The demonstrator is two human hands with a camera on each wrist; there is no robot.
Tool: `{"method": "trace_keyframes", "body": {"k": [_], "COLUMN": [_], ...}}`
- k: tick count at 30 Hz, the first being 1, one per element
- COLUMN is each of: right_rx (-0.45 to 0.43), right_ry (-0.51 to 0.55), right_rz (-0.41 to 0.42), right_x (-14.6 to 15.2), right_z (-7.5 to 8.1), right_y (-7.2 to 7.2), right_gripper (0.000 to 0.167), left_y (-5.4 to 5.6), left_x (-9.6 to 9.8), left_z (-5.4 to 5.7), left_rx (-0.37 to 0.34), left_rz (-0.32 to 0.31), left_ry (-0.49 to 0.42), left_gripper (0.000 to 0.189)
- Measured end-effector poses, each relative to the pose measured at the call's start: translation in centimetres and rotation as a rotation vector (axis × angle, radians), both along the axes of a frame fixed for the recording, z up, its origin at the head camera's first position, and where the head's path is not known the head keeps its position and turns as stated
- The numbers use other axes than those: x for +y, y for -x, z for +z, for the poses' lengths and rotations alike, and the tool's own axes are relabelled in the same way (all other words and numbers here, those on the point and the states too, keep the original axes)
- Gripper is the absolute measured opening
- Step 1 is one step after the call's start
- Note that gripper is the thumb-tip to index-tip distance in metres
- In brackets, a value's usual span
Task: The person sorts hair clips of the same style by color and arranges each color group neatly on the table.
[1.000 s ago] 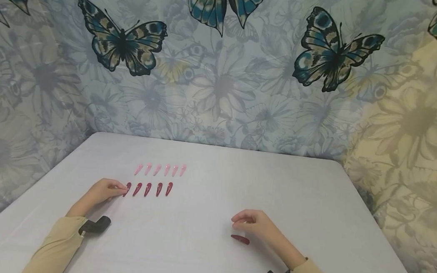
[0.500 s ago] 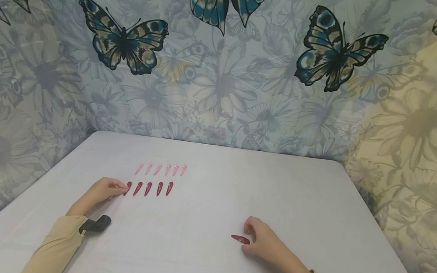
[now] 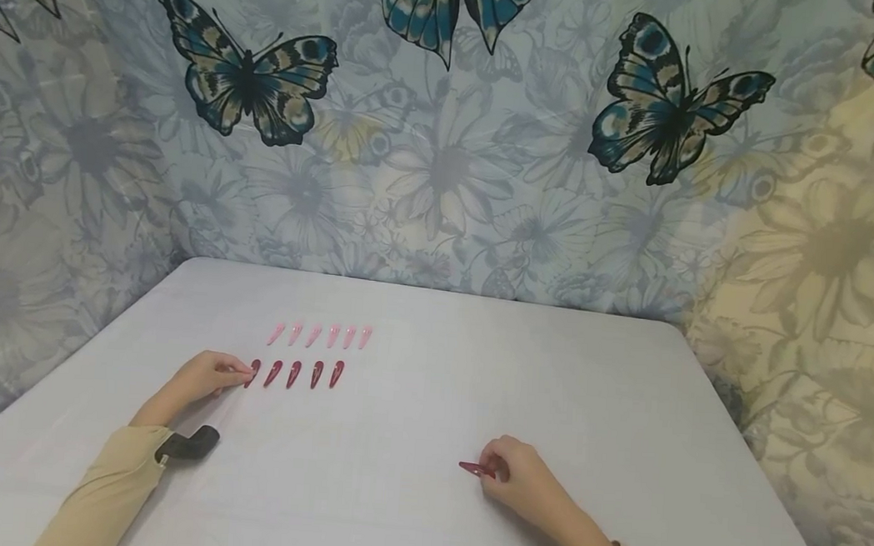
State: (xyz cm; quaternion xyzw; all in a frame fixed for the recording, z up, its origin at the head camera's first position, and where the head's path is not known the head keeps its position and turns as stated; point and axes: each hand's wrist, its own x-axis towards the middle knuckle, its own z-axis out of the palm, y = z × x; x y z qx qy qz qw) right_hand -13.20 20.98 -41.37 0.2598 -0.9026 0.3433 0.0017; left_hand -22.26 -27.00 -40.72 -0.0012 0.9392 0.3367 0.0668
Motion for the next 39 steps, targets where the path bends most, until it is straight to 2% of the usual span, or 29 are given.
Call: {"method": "trace_keyframes", "body": {"k": [6, 19, 23, 29, 32, 37, 39], "right_rx": [0.017, 0.085, 0.101, 0.117, 0.054, -0.189, -0.258], "right_ry": [-0.006, -0.033, 0.023, 0.148, 0.176, 0.243, 0.275], "right_rz": [-0.034, -0.046, -0.029, 0.027, 0.044, -0.02, -0.043], "right_x": [-0.07, -0.2, -0.09, 0.27, 0.4, 0.43, 0.46], "right_z": [-0.22, -0.17, -0.34, -0.47, -0.3, 0.24, 0.34], "right_y": [-0.1, 0.19, 0.25, 0.36, 0.36, 0.49, 0.64], "right_gripper": [0.015, 0.014, 0.017, 0.009, 0.008, 0.016, 0.018], "left_y": [0.05, -0.18, -0.18, -0.05, -0.03, -0.04, -0.12], "left_x": [0.13, 0.0, 0.01, 0.03, 0.05, 0.04, -0.02], "left_z": [0.1, 0.15, 0.17, 0.03, -0.01, 0.02, 0.05], "left_rx": [-0.004, -0.006, -0.007, -0.006, -0.014, -0.011, -0.005], "left_rz": [0.004, 0.013, 0.009, 0.008, 0.017, 0.01, 0.004], "left_ry": [-0.004, 0.004, 0.004, -0.008, -0.008, -0.003, -0.006], "left_gripper": [0.02, 0.02, 0.02, 0.019, 0.019, 0.02, 0.02]}}
